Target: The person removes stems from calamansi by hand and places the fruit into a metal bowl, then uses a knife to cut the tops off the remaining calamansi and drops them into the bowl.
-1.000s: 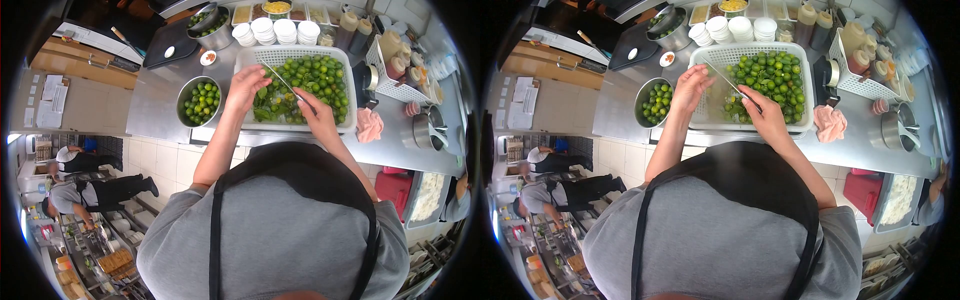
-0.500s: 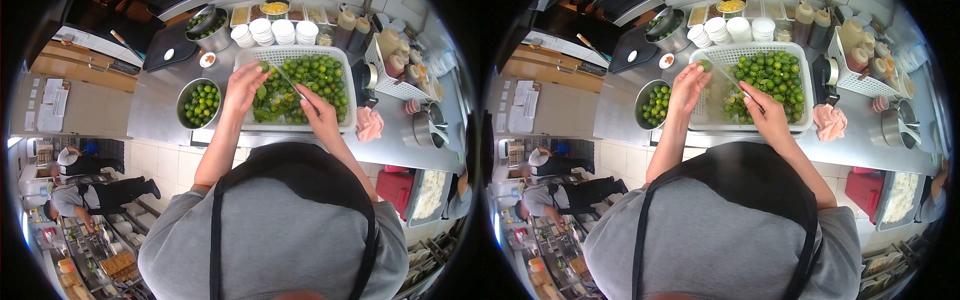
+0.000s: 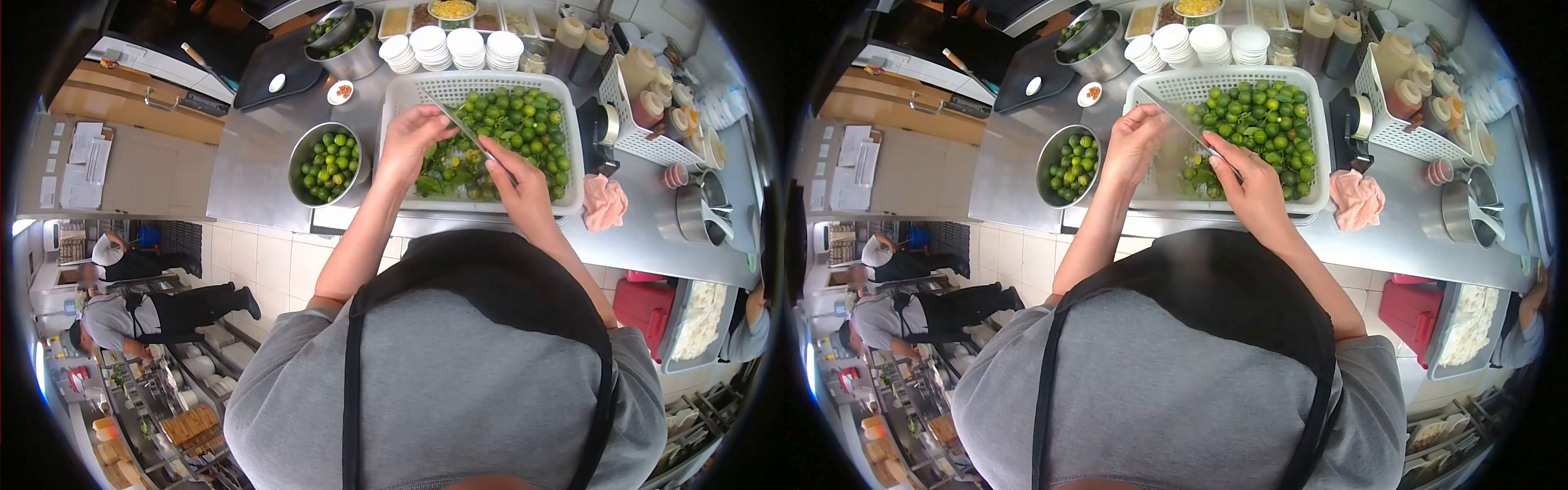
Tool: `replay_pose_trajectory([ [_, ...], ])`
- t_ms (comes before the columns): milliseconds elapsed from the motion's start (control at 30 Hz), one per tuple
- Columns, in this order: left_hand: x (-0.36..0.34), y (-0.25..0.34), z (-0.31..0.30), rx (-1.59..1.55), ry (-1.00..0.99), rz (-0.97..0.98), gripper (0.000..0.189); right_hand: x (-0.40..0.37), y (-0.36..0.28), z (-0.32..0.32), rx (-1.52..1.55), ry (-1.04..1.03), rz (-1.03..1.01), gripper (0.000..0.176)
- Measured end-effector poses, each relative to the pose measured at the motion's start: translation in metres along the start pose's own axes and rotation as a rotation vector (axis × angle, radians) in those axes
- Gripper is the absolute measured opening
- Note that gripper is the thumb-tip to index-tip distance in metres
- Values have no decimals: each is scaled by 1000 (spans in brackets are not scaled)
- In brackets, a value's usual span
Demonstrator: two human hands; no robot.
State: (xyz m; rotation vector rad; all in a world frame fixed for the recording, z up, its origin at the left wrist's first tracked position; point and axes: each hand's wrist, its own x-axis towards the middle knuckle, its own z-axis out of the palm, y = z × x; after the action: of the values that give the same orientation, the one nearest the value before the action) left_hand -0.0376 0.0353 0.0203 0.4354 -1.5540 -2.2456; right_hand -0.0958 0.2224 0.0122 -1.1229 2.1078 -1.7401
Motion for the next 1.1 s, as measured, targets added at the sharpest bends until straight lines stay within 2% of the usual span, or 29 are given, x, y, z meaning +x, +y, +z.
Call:
replay_pose_trajectory([
  [233, -7, -6, 4, 241, -143, -63, 21, 6, 7, -1, -17, 25, 35, 30],
  [300, 0, -1, -5, 127, -20, 32, 21, 5, 5, -4, 2, 39, 25, 30],
  [433, 12, 7, -22, 20, 64, 124, 21, -3, 6, 0, 61, 4, -14, 30],
  [567, 11, 15, -20, 89, 98, 179, 18, -7, 7, 5, 101, -25, 17, 30],
  [667, 13, 10, -22, 179, 105, 192, 18, -3, 7, 4, 10, -35, -4, 30],
  [767, 6, 6, -15, 222, 32, 126, 17, 0, 9, 5, -5, -10, -1, 30],
  [933, 7, 5, -19, 44, -30, 56, 16, 3, 6, 6, 36, -27, 56, 29],
  [1000, 11, 11, -27, -219, -73, -77, 18, 3, 8, 6, 15, -21, 32, 29],
  [1100, 30, 9, -47, -391, -82, -137, 21, 1, 13, 3, -10, 3, 26, 29],
])
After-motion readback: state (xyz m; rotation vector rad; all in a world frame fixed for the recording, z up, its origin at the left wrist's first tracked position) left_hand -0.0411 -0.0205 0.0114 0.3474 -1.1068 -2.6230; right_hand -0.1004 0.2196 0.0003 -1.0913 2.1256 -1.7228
